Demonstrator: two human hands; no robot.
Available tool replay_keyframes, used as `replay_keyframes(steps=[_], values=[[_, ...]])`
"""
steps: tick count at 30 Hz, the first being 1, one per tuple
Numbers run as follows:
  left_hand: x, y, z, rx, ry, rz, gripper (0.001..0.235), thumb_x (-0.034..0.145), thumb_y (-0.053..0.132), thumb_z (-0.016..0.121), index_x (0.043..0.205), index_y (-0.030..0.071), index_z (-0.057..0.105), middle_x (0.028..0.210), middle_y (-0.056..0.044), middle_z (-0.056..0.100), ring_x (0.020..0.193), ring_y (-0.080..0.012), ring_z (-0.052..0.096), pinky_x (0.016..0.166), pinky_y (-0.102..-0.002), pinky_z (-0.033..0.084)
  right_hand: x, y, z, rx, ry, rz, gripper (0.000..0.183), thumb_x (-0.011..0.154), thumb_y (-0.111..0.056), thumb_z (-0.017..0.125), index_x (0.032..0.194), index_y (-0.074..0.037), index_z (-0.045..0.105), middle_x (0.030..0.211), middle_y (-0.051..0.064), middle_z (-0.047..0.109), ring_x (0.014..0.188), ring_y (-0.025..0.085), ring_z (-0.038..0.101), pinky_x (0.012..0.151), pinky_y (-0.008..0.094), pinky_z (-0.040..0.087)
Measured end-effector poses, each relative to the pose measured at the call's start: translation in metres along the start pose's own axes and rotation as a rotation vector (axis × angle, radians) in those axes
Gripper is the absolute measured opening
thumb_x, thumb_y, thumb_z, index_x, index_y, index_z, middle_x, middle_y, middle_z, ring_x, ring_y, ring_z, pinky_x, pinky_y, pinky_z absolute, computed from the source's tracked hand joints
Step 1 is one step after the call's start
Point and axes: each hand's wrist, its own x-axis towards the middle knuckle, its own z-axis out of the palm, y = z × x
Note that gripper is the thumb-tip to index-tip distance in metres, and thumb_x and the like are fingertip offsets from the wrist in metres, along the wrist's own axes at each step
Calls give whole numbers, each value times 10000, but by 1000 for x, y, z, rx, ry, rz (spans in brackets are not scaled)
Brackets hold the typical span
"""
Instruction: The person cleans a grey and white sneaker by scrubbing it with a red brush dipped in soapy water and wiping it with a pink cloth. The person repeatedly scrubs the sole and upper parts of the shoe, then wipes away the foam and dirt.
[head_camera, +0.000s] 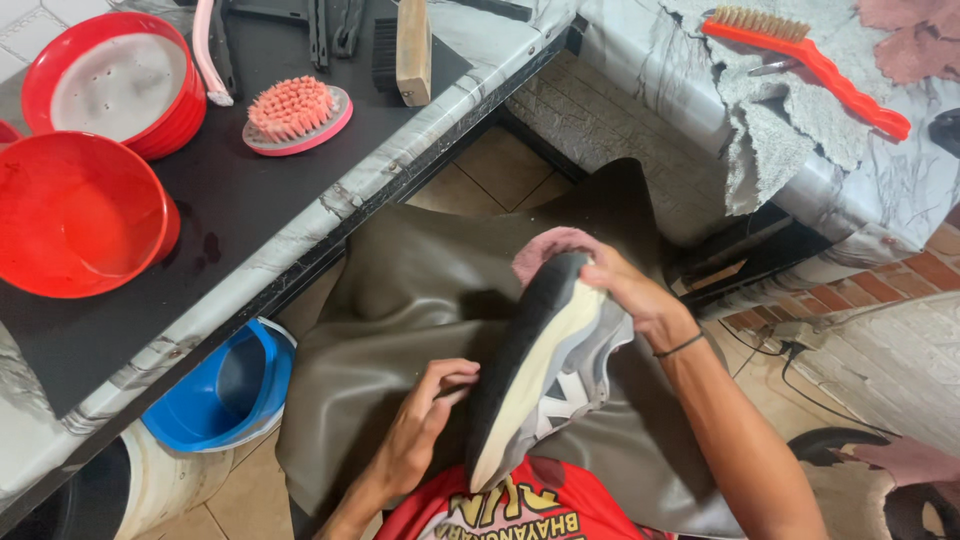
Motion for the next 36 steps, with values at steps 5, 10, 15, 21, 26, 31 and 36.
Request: replay_keyframes(steps=[5, 10, 15, 21, 26, 31, 36], values=[[61, 27, 11, 269, 101, 97, 767, 1068, 620, 398, 1570, 39, 417, 1607, -172, 464, 1520, -286, 445, 1256, -476, 385, -2, -61, 88, -327, -354, -239, 723, 864, -647, 696, 1256, -43, 620, 1224, 118, 727, 1173, 222, 725, 1022, 368, 557], [108, 57, 9, 134, 134, -123, 967, 935, 448, 740, 1692, 125, 232, 1651, -285, 294, 1460, -530, 468, 1109, -636, 482, -23, -94, 131, -579, -106, -161, 728, 1105, -574, 213, 1409, -110, 684, 1353, 181, 743, 1384, 353, 635, 1184, 513, 418], [112, 36, -11, 76, 123, -144, 846, 960, 526, 622, 1681, 180, 346, 1634, -280, 401, 1468, -571, 422, 1164, -657, 413, -15, -59, 70, -655, 256, -327, 415, 1150, -379, 368, 1287, -222, 726, 1086, 69, 751, 1059, 207, 706, 1033, 408, 526], [100, 37, -31, 3, 340, 38, 754, 1014, 510, 475, 1652, 113, 413, 1677, -235, 402, 1558, -387, 348, 1291, -531, 216, -94, -98, 74, -1060, -67, -144, 458, 1086, -418, 500, 1246, -69, 751, 1093, 253, 776, 1121, 410, 727, 1027, 560, 538], [102, 45, -24, -260, 431, -28, 677, 969, 376, 465, 1572, 68, 481, 1470, -171, 634, 1304, -236, 626, 1126, -353, 491, -107, -158, -7, -1310, 243, -534, 287, 1046, -242, 623, 1274, -98, 721, 1296, 66, 770, 1171, 216, 735, 1027, 368, 523], [114, 19, -28, -302, 240, -107, 650, 934, 395, 498, 1514, 106, 542, 1358, -118, 644, 1171, -205, 643, 1029, -313, 492, -68, -223, -97, -1836, 717, -475, 457, 1159, -269, 622, 1524, -1, 685, 1311, 285, 632, 1118, 491, 640, 759, 671, 539], [146, -29, -55, -655, 314, -56, 446, 1062, 458, 413, 1082, 60, 611, 1045, -165, 687, 1000, -262, 674, 905, -376, 522, -41, -226, -139, -1810, 673, -439, 392, 1063, -300, 704, 1379, -76, 763, 1155, 181, 720, 1103, 408, 681, 888, 557, 522]])
